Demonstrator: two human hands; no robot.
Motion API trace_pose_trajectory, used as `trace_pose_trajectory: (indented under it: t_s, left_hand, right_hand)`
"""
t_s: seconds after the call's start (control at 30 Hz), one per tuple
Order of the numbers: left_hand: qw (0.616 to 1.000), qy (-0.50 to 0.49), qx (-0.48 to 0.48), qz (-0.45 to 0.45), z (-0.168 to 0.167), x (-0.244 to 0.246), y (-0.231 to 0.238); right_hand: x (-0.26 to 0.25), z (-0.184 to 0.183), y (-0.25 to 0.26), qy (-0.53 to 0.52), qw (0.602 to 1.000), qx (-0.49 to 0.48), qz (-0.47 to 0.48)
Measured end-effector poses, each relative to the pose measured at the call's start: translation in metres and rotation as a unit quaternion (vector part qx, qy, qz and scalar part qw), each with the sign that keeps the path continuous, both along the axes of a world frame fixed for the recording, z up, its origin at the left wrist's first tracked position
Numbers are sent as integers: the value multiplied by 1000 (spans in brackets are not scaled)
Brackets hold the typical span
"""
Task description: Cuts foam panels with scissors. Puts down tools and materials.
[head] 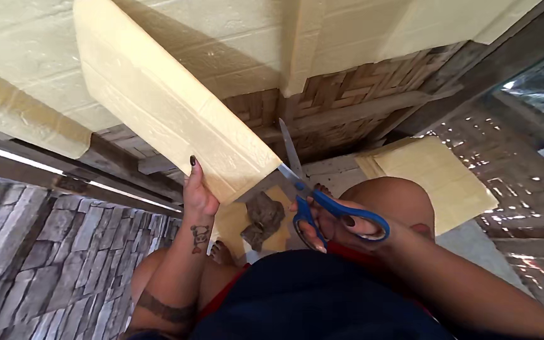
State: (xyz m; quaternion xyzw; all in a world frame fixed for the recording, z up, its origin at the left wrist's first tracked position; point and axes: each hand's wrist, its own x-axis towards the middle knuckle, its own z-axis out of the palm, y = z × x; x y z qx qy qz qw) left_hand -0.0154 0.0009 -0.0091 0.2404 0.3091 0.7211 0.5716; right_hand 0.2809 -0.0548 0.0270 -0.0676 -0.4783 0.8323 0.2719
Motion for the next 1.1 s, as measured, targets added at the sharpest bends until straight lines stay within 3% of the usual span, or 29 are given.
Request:
trace_pose_trajectory:
  t_s: [0.8, 1.1]
  left_hand:
    - [995, 75, 62, 25, 10, -10, 0]
    - [996, 65, 49, 20, 7, -8, -1]
  right_hand:
    - [17, 5, -19, -87, 995, -4, -42]
    - [7, -7, -26, -42, 997, -45, -52]
